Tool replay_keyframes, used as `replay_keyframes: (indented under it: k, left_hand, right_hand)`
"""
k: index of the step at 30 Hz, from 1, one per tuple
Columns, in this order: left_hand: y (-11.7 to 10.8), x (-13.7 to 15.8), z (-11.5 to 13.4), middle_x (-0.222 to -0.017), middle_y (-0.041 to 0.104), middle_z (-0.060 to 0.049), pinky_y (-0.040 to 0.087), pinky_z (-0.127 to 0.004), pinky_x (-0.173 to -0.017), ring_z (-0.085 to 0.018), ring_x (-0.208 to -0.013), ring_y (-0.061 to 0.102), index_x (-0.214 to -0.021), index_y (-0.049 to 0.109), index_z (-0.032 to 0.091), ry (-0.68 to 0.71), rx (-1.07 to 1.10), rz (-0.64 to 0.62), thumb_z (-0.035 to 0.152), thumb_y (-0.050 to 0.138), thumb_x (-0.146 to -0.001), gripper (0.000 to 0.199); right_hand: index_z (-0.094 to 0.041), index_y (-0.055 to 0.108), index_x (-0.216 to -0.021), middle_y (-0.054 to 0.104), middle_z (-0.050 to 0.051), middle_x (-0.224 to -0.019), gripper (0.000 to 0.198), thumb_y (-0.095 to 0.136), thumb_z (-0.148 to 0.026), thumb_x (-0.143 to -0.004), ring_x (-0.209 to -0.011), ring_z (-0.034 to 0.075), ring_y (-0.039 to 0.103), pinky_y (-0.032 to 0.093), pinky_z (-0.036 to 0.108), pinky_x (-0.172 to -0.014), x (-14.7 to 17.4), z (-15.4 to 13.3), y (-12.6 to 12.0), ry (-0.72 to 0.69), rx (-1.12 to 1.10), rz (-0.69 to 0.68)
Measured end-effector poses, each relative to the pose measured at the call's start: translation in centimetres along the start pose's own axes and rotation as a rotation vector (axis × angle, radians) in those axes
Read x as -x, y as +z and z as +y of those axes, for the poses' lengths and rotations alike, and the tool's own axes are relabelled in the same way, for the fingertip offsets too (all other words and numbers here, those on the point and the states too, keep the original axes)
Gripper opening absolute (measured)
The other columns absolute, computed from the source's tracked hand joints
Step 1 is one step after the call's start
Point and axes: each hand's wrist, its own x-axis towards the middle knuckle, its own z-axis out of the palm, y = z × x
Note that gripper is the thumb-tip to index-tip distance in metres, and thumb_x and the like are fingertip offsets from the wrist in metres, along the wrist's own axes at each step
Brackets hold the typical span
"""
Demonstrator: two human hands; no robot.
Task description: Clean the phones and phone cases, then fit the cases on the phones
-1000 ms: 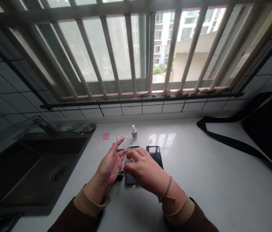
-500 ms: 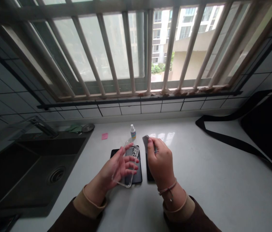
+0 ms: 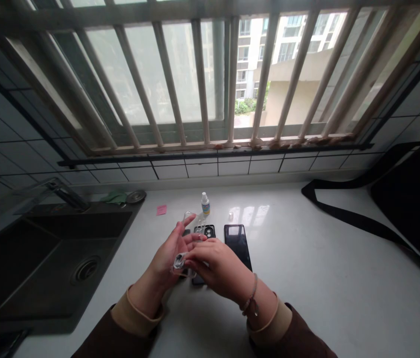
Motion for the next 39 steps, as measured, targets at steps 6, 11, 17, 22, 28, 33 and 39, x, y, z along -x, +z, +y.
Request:
replay_keyframes:
  k: [6,11,17,22,28,33,39]
  left_hand:
    - [0.7,0.5,-0.1,-0.102,0.072,-0.012,0.064,-0.043,-0.085,-0.023,-0.085,0.075,-0.162,0.037,0.028,-0.004,-0.076,0.010,0.062,0.051,-0.105,0.069]
    - [1.1,0.8,-0.7,-0.105,0.070,-0.013,0.063,-0.044,-0.086,-0.024,-0.087,0.073,-0.159,0.042,0.024,-0.028,-0.109,-0.076,0.065,0.056,-0.102,0.071]
    - [0.9,0.6,-1.2,-0.107,0.069,-0.011,0.062,-0.037,-0.079,-0.022,-0.092,0.069,-0.138,0.063,0.022,0.059,-0.114,-0.144,0.060,0.070,-0.096,0.057]
    - [1.1,0.7,-1.0,-0.105,0.069,-0.010,0.061,-0.036,-0.079,-0.022,-0.089,0.069,-0.140,0.063,0.023,0.068,-0.149,-0.152,0.060,0.068,-0.098,0.057]
    - [0.8,0.5,-1.2,-0.107,0.072,-0.013,0.061,-0.040,-0.086,-0.025,-0.096,0.071,-0.146,0.059,0.020,0.115,-0.136,-0.105,0.058,0.074,-0.094,0.066]
    - [0.7,0.5,-0.8,-0.117,0.072,-0.014,0.061,-0.035,-0.084,-0.025,-0.100,0.072,-0.150,0.053,0.023,0.176,-0.137,-0.043,0.058,0.072,-0.096,0.067]
    - [0.5,0.2,-0.2,-0.101,0.073,-0.011,0.059,-0.030,-0.076,-0.025,-0.096,0.073,-0.150,0.050,0.022,0.260,-0.099,0.112,0.064,0.068,-0.096,0.071]
  right_hand:
    - [-0.019,0.077,-0.106,0.079,0.006,-0.093,0.038,0.054,-0.048,-0.109,-0.085,0.023,0.072,0.058,0.034,-0.076,0.2,0.9,-1.9,0.491,-0.134,0.639]
    - [-0.021,0.078,-0.118,0.080,0.010,-0.113,0.028,0.056,-0.037,-0.109,-0.104,0.026,0.074,0.059,0.041,-0.095,0.3,1.3,-1.9,0.310,0.160,0.679]
    - [-0.019,0.073,-0.131,0.075,0.014,-0.134,0.029,0.055,-0.018,-0.108,-0.124,0.029,0.069,0.058,0.046,-0.105,0.0,2.1,0.7,0.032,0.468,0.344]
    - [-0.016,0.069,-0.131,0.075,0.016,-0.130,0.027,0.052,-0.017,-0.110,-0.120,0.030,0.068,0.057,0.047,-0.103,0.3,2.1,0.5,0.025,0.574,0.337]
    - [-0.019,0.067,-0.103,0.075,0.009,-0.096,0.021,0.047,-0.015,-0.110,-0.090,0.026,0.065,0.054,0.039,-0.081,0.0,1.5,0.1,0.092,0.580,0.276]
    - [-0.020,0.064,-0.100,0.071,0.008,-0.089,0.018,0.049,-0.014,-0.107,-0.087,0.025,0.059,0.051,0.037,-0.079,-0.3,0.7,-0.1,0.035,0.533,0.200]
    - [-0.024,0.058,-0.084,0.064,0.002,-0.075,0.015,0.056,-0.010,-0.091,-0.076,0.022,0.055,0.050,0.035,-0.074,-0.2,0.1,0.3,-0.079,0.453,0.131]
